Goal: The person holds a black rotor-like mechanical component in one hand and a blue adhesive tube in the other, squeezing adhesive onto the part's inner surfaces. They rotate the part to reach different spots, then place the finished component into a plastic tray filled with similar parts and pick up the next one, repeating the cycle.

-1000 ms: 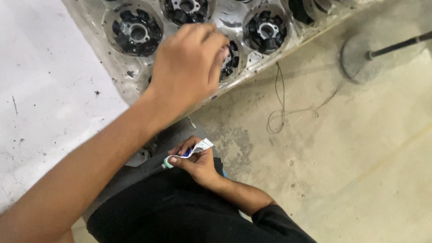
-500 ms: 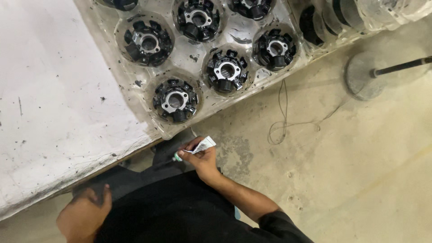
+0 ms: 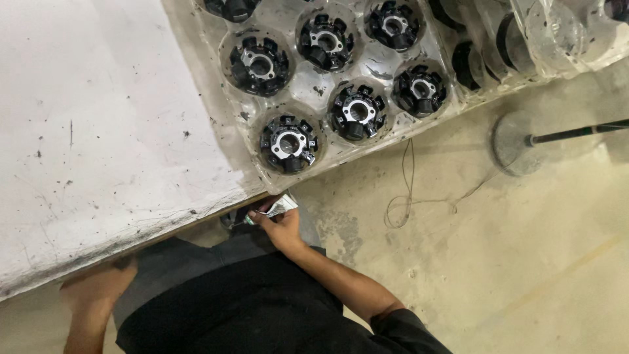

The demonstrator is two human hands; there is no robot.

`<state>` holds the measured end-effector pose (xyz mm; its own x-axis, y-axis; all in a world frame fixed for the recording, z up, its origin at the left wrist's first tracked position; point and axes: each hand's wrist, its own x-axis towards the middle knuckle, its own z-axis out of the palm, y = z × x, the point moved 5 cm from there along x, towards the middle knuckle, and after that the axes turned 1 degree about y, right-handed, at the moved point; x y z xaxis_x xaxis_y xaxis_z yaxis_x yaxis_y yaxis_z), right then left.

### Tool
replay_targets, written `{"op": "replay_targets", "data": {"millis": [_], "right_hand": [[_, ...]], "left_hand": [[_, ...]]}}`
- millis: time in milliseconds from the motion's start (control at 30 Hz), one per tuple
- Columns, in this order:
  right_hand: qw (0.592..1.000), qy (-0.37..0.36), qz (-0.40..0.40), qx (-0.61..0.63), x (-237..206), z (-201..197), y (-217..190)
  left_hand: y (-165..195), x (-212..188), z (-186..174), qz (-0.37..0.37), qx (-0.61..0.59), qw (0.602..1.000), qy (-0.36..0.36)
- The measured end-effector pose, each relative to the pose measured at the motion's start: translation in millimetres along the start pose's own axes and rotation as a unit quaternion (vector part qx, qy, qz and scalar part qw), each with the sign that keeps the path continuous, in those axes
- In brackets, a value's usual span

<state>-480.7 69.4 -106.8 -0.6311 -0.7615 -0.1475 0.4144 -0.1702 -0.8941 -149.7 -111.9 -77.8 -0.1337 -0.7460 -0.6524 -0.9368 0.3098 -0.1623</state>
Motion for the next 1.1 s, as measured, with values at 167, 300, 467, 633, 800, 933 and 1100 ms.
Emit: {"op": "replay_targets", "data": {"millis": [167,300,467,633,800,933,1100], "right_hand": [[1.000,-0.003,0.007,0.003,0.1,2.1,1.6],[1.000,0.000,0.014,-0.014,0.4,2.6,2.5],[1.000,-0.006,0.011,0.006,-3.3,5.6,-2.2],[1.000,-0.001,0.015,0.018,1.1,2.4,-2.0],[0.999,0.034,0.011,-0.021,5.7,-5.2,0.3],[0.999,0.036,-0.019,0.012,-3.3,0.1,-7.1],[0.998,0.009,-0.048,-0.032,-24.4,20.6,-20.3]], "left_hand": [[3.2,9.6,-13.6,0.066,-0.108,0.988,0.088],[1.4,10.6,-17.0,0.136,-0.149,0.975,0.089],[-1.9,6.3,-16.6,0.101,-0.169,0.980,0.015],[2.0,-3.1,-16.3,0.066,-0.054,0.996,0.007],[2.9,-10.2,-25.1,0.049,-0.008,0.989,0.139],[5.2,-24.2,-30.4,0.052,-0.096,0.979,0.170],[32.8,-70.2,-41.6,0.147,-0.109,0.972,0.150]]}}
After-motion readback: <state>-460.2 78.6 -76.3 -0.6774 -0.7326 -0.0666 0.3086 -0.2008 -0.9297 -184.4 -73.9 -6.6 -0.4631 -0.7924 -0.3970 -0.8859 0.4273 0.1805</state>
